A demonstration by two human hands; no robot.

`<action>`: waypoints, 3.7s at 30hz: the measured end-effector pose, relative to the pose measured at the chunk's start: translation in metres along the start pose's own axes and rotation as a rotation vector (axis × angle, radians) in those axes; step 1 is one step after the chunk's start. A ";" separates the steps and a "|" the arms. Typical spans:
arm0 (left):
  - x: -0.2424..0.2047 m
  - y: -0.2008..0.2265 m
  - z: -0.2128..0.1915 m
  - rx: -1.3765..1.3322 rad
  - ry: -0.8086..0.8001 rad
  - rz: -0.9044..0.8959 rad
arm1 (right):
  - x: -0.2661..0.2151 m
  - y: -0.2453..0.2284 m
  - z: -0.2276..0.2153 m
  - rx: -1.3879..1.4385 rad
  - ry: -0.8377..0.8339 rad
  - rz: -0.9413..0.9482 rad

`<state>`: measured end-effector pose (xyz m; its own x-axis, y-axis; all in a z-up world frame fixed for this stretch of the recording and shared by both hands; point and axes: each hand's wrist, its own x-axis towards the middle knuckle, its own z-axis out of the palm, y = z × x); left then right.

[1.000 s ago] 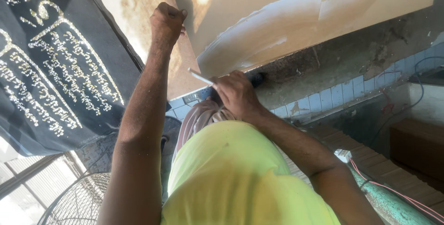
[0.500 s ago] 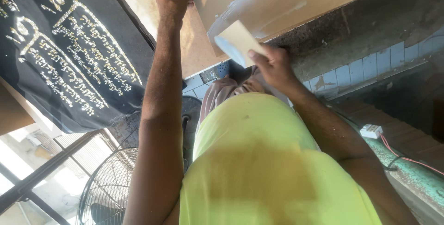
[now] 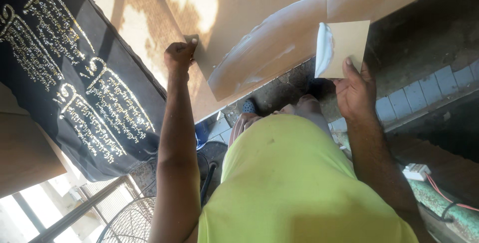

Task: The person applies white glue to a rectangular piece of cardboard using a small block, then places a black fabric with gold lettering onto the glued surface and presses it down. The person repeats the glue application on another piece of cardboard.

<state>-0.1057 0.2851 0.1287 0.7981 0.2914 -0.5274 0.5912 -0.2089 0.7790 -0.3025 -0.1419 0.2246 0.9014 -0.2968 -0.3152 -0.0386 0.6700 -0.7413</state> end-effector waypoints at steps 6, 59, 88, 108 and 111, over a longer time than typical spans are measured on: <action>-0.019 0.014 -0.003 -0.074 0.045 -0.053 | 0.044 -0.051 -0.030 -0.053 -0.048 0.014; -0.088 0.039 0.194 0.953 -0.199 0.808 | 0.065 -0.032 -0.124 -1.843 -0.384 -0.871; -0.054 -0.004 0.200 0.925 -0.126 0.899 | 0.095 -0.006 -0.009 -1.721 -0.496 -0.835; -0.069 0.013 0.197 1.063 -0.120 0.945 | 0.032 -0.005 -0.120 -0.540 0.143 0.070; -0.112 0.005 0.232 1.068 -0.097 1.122 | 0.034 -0.032 -0.173 -0.134 0.172 0.098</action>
<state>-0.1651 0.0349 0.1126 0.8522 -0.5157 0.0886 -0.5223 -0.8282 0.2032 -0.3450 -0.2912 0.1352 0.8045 -0.3538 -0.4771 -0.1893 0.6086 -0.7706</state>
